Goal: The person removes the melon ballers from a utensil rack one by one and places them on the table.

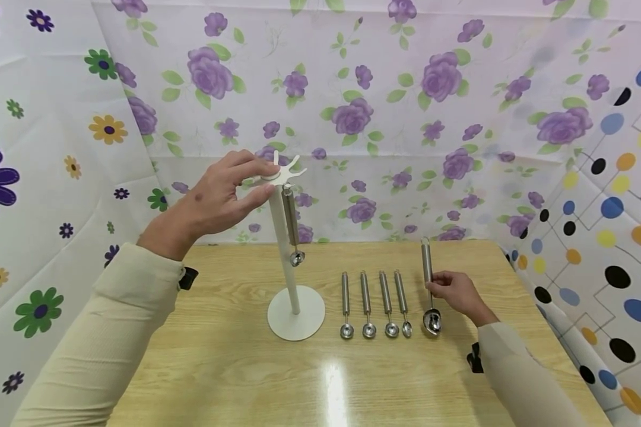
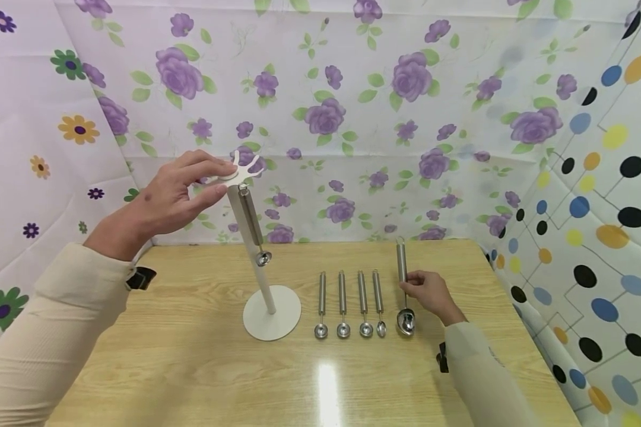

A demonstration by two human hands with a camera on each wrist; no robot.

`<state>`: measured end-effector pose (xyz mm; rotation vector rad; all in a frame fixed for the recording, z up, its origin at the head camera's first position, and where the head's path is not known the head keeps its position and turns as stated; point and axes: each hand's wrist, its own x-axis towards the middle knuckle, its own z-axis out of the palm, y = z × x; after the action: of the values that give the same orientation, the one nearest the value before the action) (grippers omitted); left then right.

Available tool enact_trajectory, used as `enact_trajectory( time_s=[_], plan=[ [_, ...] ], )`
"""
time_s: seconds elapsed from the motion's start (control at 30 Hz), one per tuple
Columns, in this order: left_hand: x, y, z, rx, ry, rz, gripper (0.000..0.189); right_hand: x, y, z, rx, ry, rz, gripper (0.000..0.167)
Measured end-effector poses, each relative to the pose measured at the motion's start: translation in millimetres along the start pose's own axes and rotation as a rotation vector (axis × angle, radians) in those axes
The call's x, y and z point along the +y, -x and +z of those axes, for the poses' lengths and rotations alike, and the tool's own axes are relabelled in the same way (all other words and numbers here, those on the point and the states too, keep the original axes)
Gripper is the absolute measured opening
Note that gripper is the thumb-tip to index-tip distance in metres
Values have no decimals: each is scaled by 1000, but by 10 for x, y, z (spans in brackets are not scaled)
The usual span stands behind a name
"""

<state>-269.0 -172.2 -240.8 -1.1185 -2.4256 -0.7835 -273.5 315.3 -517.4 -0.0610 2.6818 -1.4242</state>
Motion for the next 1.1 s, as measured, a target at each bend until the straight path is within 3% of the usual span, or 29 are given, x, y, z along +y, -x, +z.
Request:
enact_trajectory(
  time_s=[0.37,1.1],
  plan=[
    [2,-13,4,20,-9,11,36,139,-45,105,-23,-8,74,38],
    [-6,-15,22,47,11,31,33,322,-34,240,-60,71,131,39]
  ],
)
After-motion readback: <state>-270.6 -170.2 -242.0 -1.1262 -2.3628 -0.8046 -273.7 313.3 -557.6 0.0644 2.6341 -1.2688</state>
